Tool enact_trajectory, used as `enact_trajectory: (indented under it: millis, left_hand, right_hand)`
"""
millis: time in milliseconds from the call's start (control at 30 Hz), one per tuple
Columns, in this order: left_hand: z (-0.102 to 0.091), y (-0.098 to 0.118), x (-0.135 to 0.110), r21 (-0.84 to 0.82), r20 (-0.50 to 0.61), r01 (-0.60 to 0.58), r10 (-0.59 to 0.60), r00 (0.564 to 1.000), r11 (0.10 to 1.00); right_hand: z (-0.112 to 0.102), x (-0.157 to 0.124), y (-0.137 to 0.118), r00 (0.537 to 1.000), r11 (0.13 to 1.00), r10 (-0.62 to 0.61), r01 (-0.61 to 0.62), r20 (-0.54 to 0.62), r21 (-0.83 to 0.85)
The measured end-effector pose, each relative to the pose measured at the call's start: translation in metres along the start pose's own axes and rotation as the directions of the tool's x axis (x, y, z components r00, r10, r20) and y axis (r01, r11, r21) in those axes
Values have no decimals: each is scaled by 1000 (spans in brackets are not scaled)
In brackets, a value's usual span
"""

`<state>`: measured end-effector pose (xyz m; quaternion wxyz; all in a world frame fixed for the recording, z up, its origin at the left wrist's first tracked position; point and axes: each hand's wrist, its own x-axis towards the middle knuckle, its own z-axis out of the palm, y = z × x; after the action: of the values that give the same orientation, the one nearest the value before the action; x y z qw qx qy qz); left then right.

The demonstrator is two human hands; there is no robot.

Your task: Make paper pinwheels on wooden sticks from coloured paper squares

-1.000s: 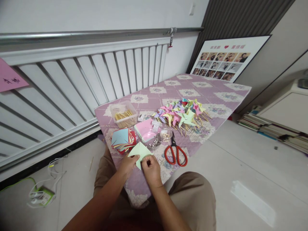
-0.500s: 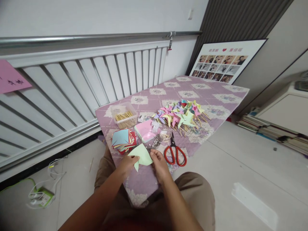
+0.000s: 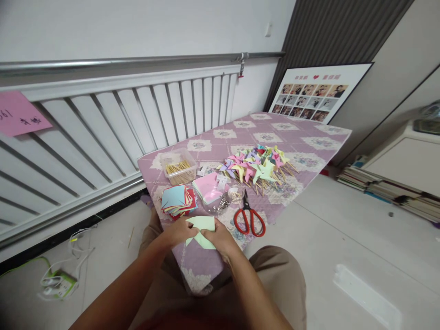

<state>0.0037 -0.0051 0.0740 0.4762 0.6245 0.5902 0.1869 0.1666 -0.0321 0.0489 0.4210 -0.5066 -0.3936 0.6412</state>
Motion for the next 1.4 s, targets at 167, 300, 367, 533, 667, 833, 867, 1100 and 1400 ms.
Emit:
enact_trajectory:
  millis: [167,300,367,533,667,833,867,1100,1400]
  left_hand:
    - [-4,3,1,119,17,-58,56,998,991]
    - [-5,1,2,147,46,-71,64,997,987]
    - [-6,-1,3,142,53,-72,65,996,987]
    - [-5,-7,4,31,48,-79,77,996,996]
    - [1,-13,-2,-192,15,-57,61,998,980]
    - [23,-27,-17,-749,-89,35,-153,984,662]
    - [29,-30,-19,-786,-94,25,-160,983,617]
    - [60,-22,-24,-921,-65,11,-182,981,389]
    - [63,-11,-8,-934,-105,-15,-236,966,356]
  right_hand:
    - [8,-3,-1,999,1000,-19,18,-34,-24]
    - [12,-5,0,996,999,-41,39,-74,-31]
    - [13,-5,2,994,999,-46,43,-102,-30]
    - [16,-4,9,986,999,-45,46,-159,4]
    - [17,-2,14,976,993,-60,78,-207,83]
    - [16,3,20,958,976,-68,122,-279,180]
    - [17,4,21,954,972,-70,131,-292,194]
    - [25,8,28,935,948,-78,177,-347,265]
    - [29,8,35,930,947,-81,184,-360,264]
